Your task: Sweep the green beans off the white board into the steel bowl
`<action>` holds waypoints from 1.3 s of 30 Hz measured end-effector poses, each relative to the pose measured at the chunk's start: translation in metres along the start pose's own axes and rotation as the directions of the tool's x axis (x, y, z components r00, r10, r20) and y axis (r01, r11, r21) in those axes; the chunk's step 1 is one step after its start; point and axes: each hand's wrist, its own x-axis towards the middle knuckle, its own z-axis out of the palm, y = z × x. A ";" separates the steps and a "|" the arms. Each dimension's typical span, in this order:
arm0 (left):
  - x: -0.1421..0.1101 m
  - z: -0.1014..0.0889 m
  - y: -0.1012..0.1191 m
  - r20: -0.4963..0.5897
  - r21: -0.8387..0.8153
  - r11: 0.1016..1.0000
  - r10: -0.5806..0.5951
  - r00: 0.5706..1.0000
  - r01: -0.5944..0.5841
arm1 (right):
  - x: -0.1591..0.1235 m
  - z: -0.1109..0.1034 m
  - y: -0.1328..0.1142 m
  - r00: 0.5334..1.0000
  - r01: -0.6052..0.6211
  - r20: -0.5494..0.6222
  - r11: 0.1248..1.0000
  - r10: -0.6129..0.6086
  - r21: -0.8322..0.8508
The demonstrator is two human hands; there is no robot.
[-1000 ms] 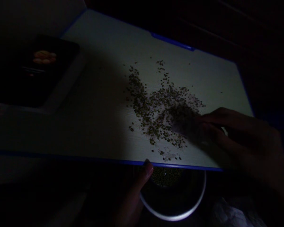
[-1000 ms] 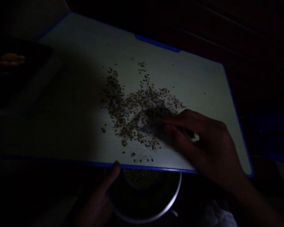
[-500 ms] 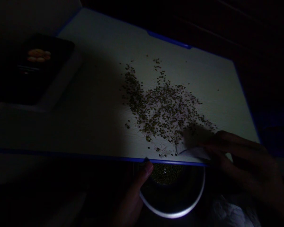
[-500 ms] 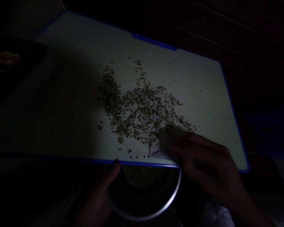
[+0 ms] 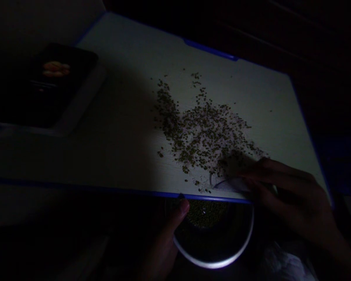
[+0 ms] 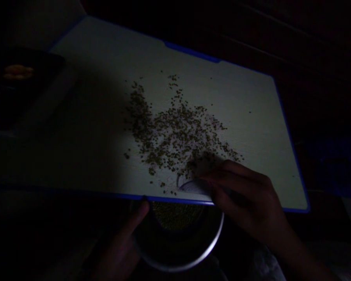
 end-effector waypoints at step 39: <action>0.003 0.006 0.003 0.067 0.015 0.999 -0.030 0.997 0.029 | -0.014 0.004 -0.016 0.999 -0.001 -0.052 1.000 0.003 0.027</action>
